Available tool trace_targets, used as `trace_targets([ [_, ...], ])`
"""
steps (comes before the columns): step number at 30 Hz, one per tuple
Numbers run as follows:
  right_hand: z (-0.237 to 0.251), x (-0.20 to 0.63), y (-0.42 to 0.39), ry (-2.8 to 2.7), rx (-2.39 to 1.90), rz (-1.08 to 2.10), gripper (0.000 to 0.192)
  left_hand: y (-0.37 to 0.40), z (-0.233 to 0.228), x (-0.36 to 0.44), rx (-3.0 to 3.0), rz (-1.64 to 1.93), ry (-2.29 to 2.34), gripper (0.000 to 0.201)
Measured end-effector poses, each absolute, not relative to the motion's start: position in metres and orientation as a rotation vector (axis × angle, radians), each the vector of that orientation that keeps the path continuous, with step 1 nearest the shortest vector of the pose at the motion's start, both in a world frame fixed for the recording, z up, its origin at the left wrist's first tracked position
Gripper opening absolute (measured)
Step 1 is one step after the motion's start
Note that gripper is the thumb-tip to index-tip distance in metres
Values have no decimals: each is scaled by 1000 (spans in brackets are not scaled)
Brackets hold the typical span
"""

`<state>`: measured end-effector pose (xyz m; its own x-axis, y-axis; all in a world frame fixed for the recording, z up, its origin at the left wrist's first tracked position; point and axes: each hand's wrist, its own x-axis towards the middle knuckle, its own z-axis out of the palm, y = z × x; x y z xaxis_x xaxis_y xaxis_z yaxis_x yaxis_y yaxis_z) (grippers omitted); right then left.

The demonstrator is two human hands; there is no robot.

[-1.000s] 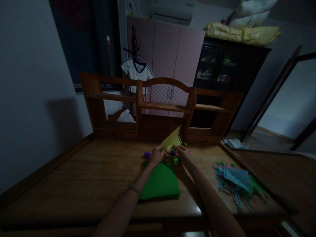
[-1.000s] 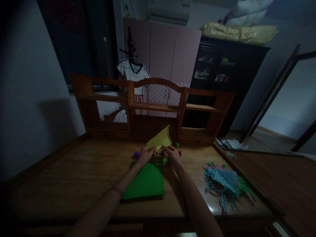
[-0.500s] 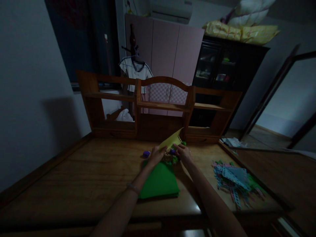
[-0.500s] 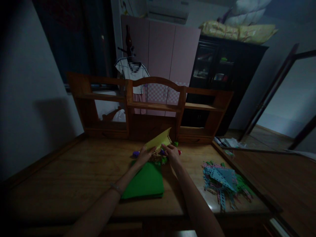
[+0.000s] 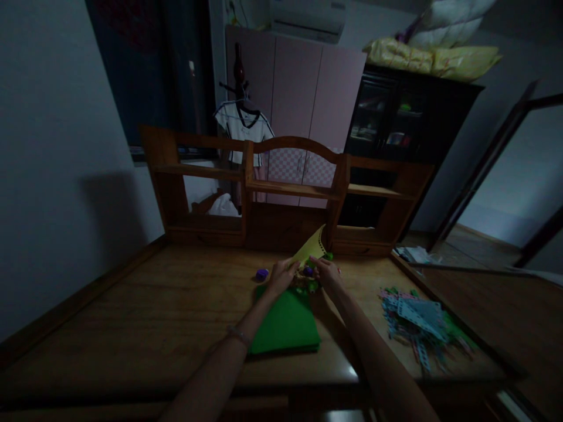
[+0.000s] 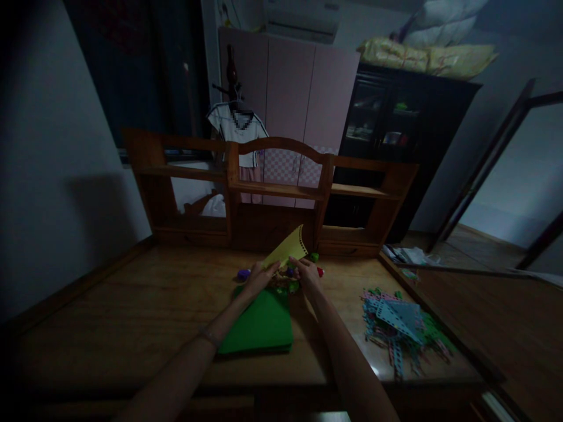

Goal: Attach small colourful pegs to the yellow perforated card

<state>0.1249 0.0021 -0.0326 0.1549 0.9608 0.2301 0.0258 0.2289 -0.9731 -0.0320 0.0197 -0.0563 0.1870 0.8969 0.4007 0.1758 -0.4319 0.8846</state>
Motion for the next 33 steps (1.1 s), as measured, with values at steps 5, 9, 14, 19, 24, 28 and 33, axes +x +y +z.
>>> trace_targets([
  [5,-34,125,2,-1136,-1063,1015,40,20,-56,-32,1766,1294,1008,41],
  [9,-34,126,2,-1133,-1056,1043,40,21,-57,-32,1778,1304,1017,42],
  [14,-33,126,0,-1158,-1033,1045,38,21,-57,-33,1799,1303,1036,41],
  [19,-33,126,0,-1155,-1061,1013,39,21,-58,-33,1772,1291,1035,43],
  [24,-36,126,2,-1138,-1065,992,39,22,-59,-32,1755,1283,1022,43],
  [28,-37,126,2,-1116,-1076,1011,41,23,-60,-32,1727,1291,1029,43],
  [33,-36,126,2,-1103,-1052,1016,41,25,-61,-32,1724,1293,1045,44],
])
